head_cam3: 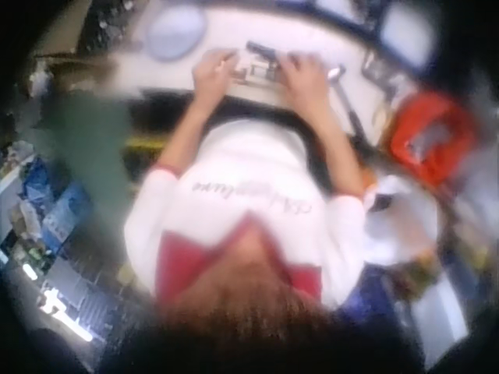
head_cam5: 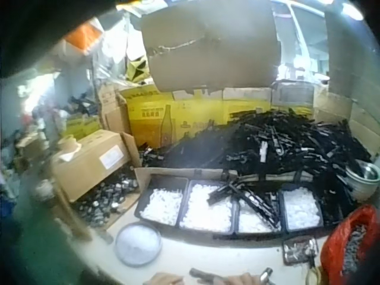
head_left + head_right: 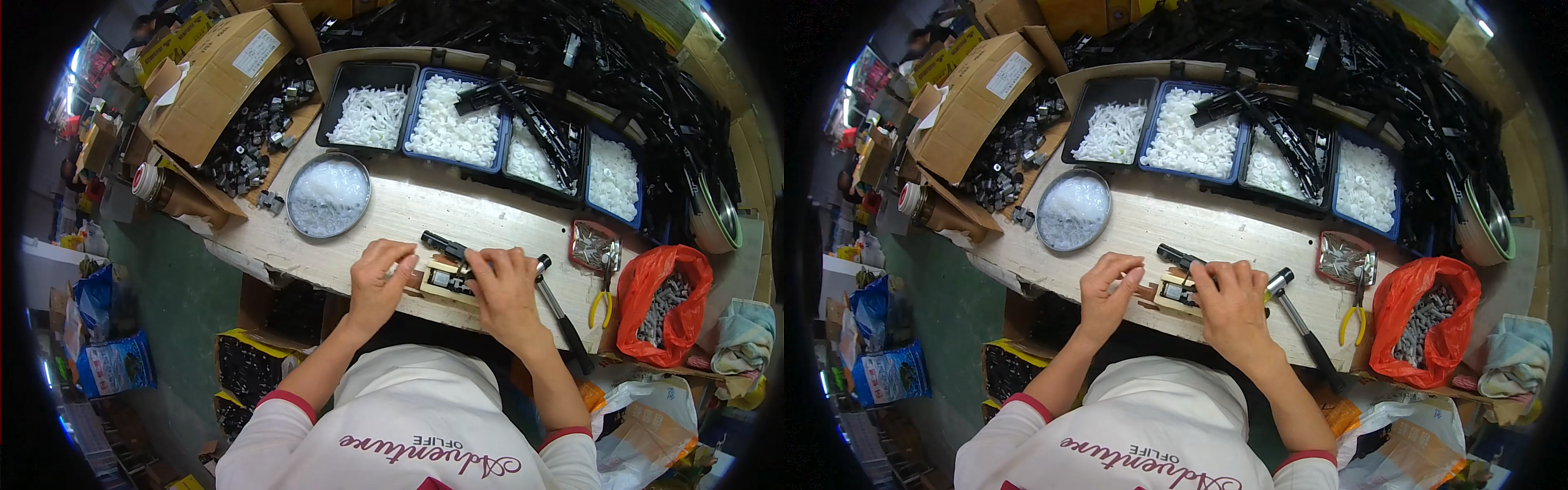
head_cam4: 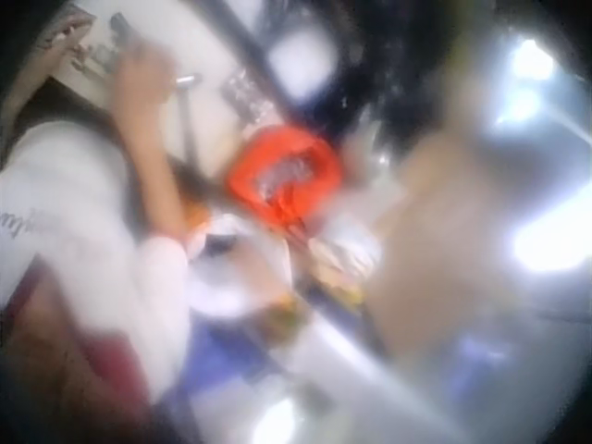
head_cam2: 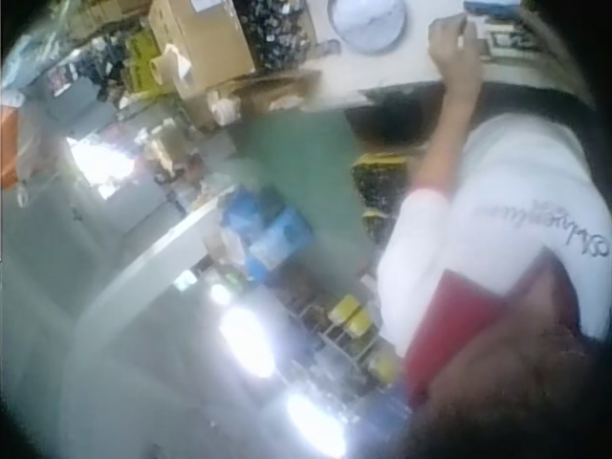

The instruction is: The person assembles small mechanical components at a cluttered workbench. They repeatedly pick up a black plastic housing and a small metal pin, insert the pin into the housing, and use a hammer to tap it into place. The person then places the assembled unit into a tray filled with white packing peanuts.

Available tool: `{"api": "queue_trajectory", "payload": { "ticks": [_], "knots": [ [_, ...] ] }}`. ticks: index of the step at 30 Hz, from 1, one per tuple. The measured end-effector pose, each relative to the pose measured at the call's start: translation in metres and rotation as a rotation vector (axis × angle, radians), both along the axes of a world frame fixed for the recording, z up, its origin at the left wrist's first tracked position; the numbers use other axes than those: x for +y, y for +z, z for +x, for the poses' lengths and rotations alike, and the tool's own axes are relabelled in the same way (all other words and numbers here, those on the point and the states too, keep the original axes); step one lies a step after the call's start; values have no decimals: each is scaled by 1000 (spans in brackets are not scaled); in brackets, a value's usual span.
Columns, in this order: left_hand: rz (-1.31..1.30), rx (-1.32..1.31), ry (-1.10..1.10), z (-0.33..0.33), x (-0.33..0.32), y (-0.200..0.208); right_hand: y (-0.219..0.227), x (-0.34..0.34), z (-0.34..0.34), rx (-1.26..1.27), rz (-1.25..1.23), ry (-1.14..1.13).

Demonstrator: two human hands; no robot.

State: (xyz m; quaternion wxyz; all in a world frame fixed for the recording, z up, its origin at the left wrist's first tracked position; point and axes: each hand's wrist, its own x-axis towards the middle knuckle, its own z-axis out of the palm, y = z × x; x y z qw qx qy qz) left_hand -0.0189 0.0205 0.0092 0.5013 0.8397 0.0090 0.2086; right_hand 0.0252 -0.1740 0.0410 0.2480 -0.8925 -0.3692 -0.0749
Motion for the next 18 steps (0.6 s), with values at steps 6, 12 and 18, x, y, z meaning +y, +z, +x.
{"api": "queue_trajectory", "payload": {
  "ticks": [6,12,18],
  "knots": [
    [-39,83,34,-7,6,-3,-16,15,-7,50,-90,75],
    [-25,89,38,-6,6,-7,-27,25,-6,59,-105,91],
    [20,30,-30,-2,2,-10,-27,25,-8,76,-85,53]
  ]
}}
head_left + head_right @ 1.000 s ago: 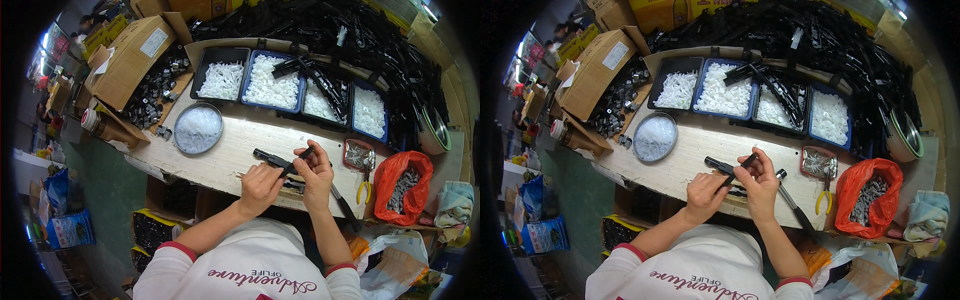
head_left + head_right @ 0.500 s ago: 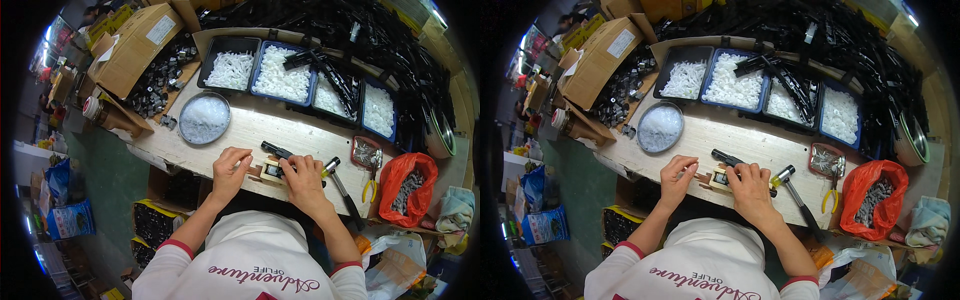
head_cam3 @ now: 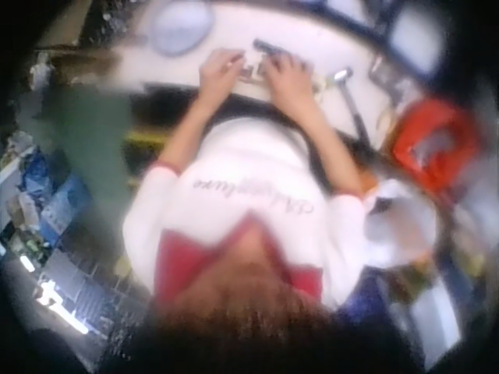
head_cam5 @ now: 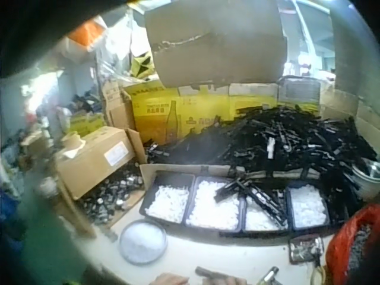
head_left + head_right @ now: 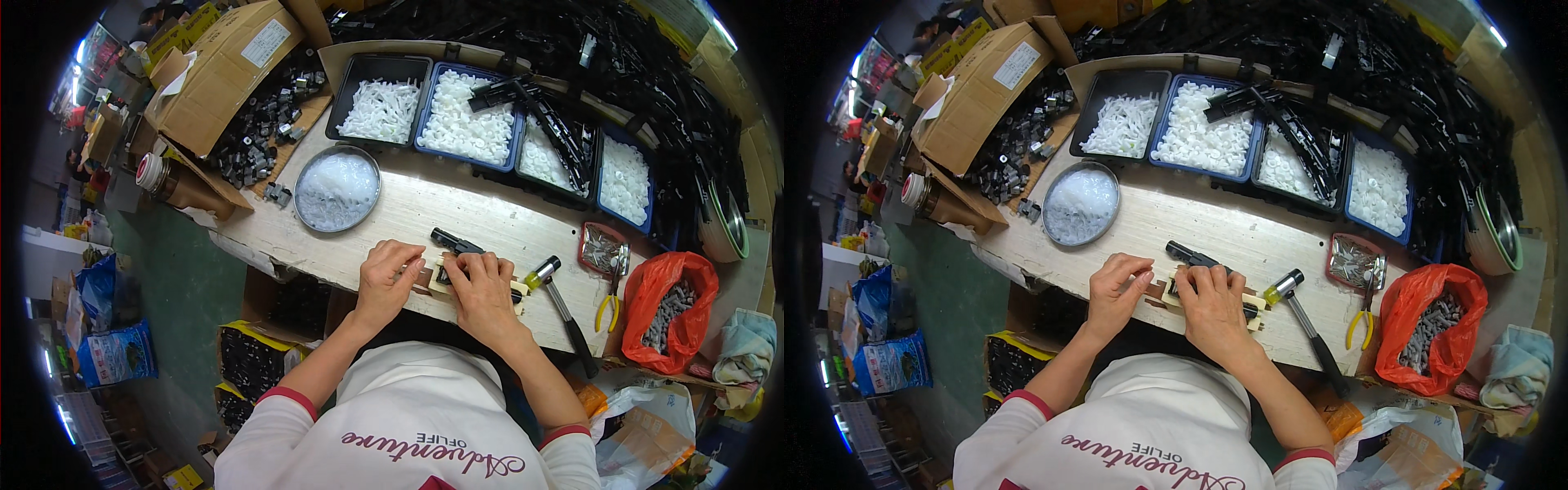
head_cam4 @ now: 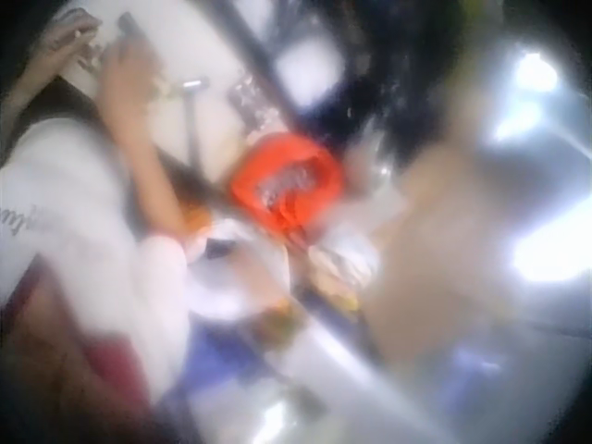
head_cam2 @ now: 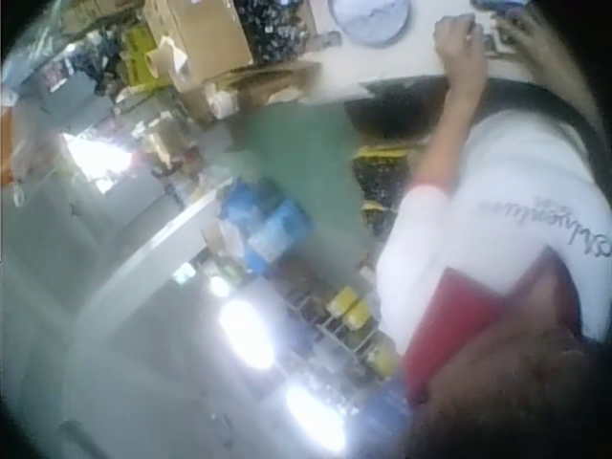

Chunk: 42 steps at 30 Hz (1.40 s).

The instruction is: The person assembles small mechanical components at a cluttered workbench. They repeatedly pick up a black plastic housing and a small metal pin, insert the pin into the housing, and use a hammer to tap it into place. The person then places the assembled unit into a tray filled with white packing peanuts.

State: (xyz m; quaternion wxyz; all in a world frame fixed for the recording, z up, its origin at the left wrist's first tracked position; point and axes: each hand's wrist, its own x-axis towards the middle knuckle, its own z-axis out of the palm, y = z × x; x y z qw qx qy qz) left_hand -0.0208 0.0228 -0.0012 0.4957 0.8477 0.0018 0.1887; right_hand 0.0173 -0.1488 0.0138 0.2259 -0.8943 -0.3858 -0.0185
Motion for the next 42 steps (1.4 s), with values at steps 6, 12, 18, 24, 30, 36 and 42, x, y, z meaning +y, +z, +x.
{"api": "queue_trajectory", "payload": {
  "ticks": [6,12,18,24,30,36,42],
  "knots": [
    [302,-3,-254,2,-11,19,15,-53,5,-74,177,-264],
    [699,10,-549,7,-25,7,-11,-122,-13,26,-223,-536],
    [820,8,-632,13,-23,15,4,-114,-18,75,185,-430],
    [874,-83,-631,13,-23,14,60,-88,-31,5,159,-309],
    [887,-18,-655,10,-26,16,42,-80,-37,60,-196,-272],
    [890,-43,-661,16,-28,24,39,-75,-35,44,-184,-318],
    [652,72,-631,21,-24,19,43,-81,-23,114,-164,-312]
  ]
}}
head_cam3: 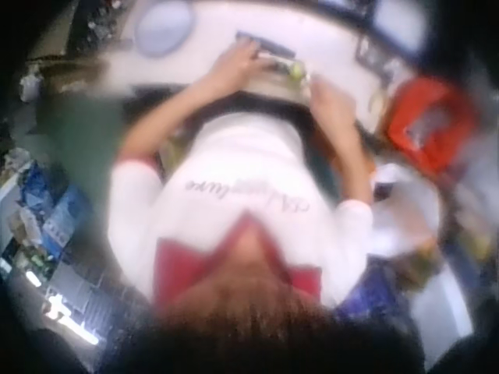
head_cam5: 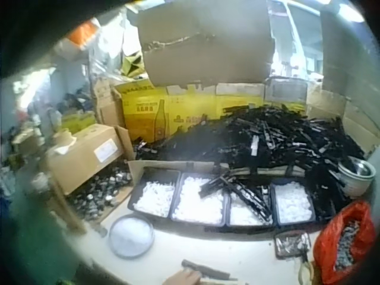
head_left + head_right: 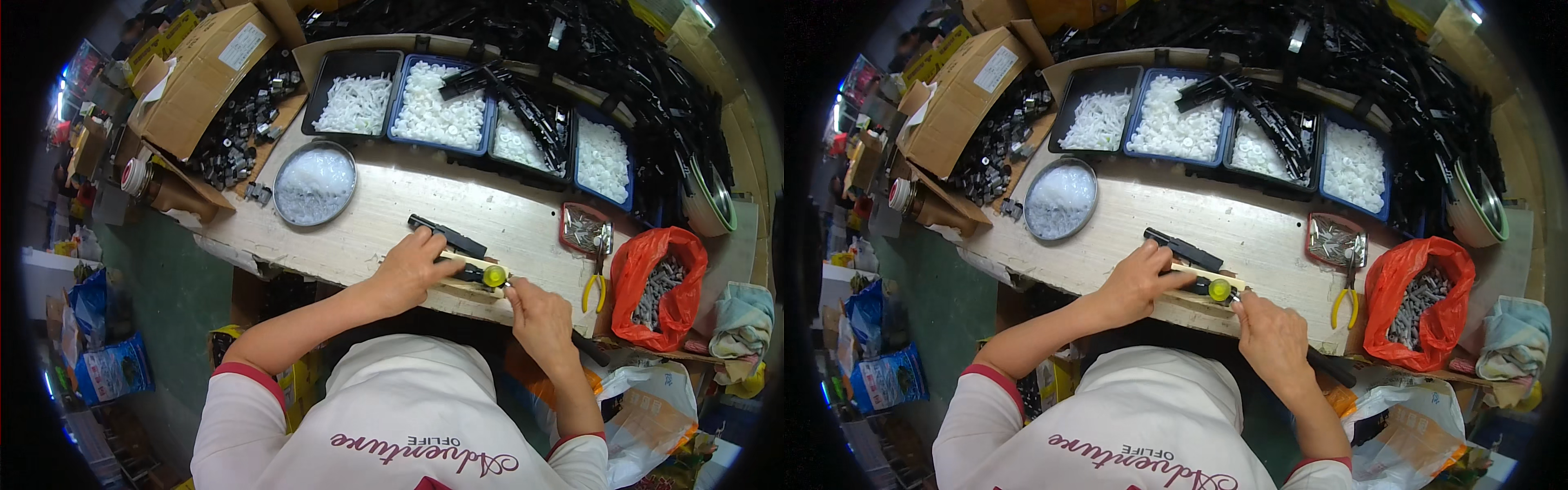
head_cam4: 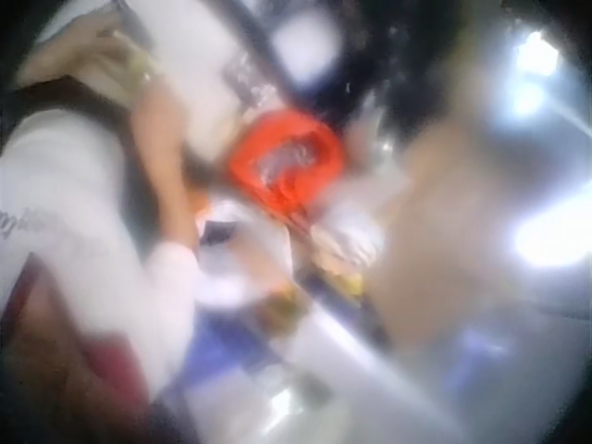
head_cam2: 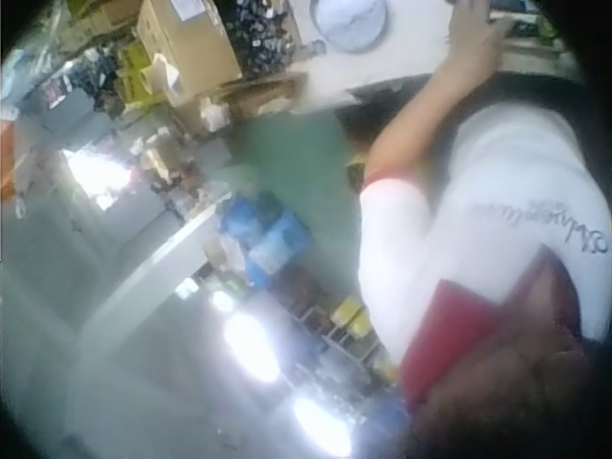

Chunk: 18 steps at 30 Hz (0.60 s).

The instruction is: The person assembles small mechanical components at a cluttered workbench. They repeatedly pick up a black plastic housing and a small metal pin, insert the pin into the housing, and use a hammer to tap it into place. The person then places the assembled unit into a tray filled with white packing peanuts.

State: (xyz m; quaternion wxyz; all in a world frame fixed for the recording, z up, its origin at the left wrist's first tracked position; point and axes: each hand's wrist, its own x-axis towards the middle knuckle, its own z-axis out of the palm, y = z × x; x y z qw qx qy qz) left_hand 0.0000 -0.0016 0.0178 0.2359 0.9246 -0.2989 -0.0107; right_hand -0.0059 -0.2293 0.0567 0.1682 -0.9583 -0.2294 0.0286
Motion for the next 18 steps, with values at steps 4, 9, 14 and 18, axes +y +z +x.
{"api": "queue_trajectory", "payload": {
  "ticks": [4,9,14,18],
  "knots": [
    [-159,32,142,2,0,-8,12,12,-2,-188,316,-12],
    [-264,30,208,-3,0,-11,-1,35,10,-116,156,75],
    [-396,-8,324,-13,-4,-14,8,47,19,-108,207,51],
    [-486,-97,404,-23,-4,-21,-2,55,30,13,-132,134]
  ]
}}
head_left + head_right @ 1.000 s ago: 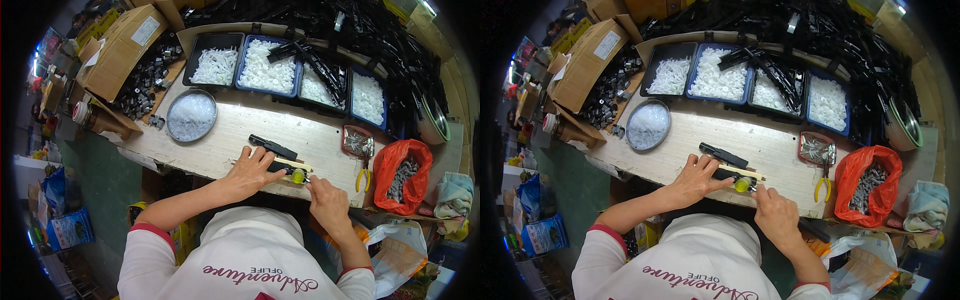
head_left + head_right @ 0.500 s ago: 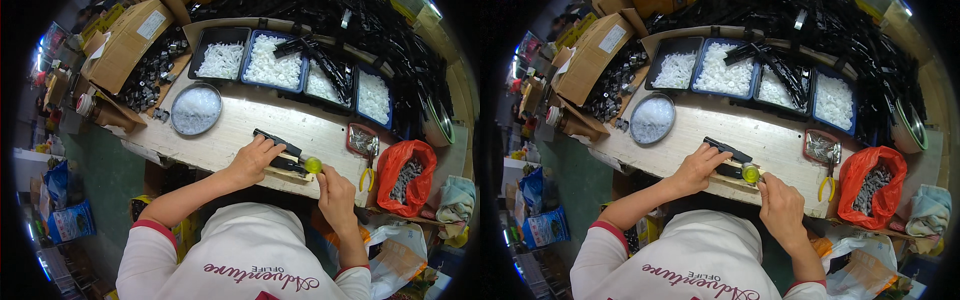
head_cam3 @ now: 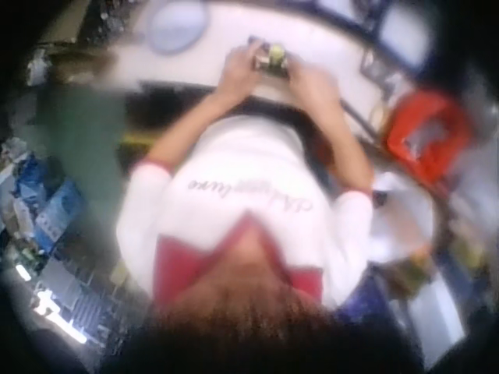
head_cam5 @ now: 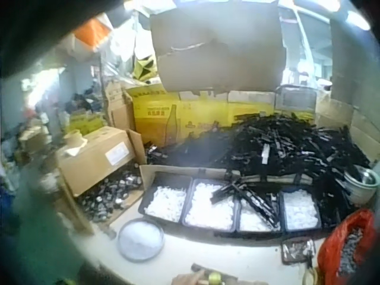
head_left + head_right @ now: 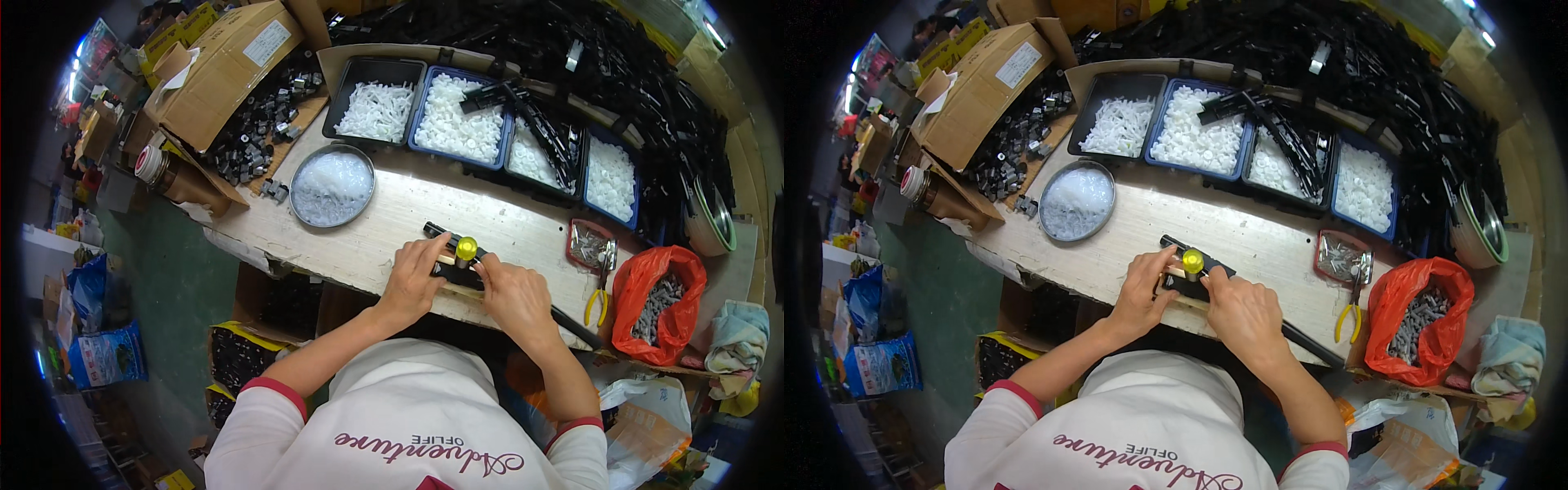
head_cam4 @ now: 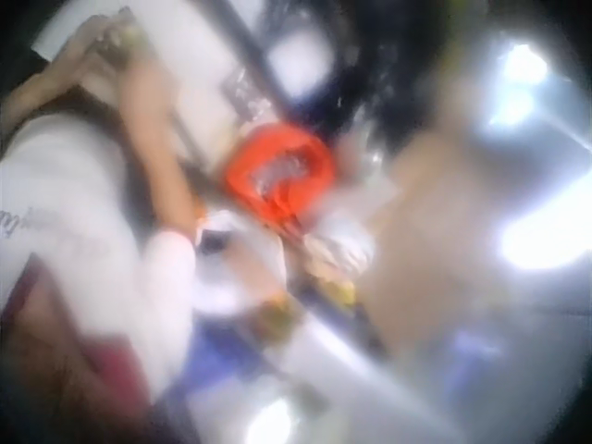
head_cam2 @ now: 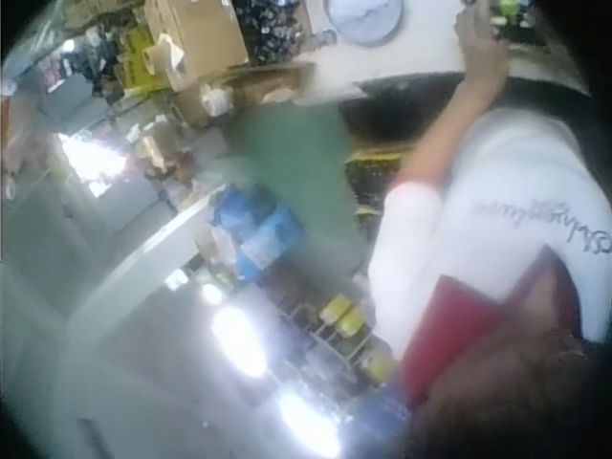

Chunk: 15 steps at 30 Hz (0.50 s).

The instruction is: The person assembles small mechanical components at a cluttered workbench. They repeatedly pick up a black plastic housing and a small metal pin, insert the pin into the housing, and use a hammer to tap it into place. The person then places the assembled unit into a tray filled with white packing peanuts.

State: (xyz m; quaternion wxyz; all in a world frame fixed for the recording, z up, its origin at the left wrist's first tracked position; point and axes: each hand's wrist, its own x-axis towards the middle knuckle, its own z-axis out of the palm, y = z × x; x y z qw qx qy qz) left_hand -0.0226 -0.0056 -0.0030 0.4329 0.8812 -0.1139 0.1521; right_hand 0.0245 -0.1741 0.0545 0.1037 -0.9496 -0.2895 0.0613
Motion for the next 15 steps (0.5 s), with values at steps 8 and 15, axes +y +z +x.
{"api": "queue_trajectory", "payload": {
  "ticks": [8,15],
  "knots": [
    [26,93,103,-24,22,-2,-4,17,-2,-44,65,22],
    [108,95,-36,-9,7,8,-16,-37,-7,-264,240,-273]
  ]
}}
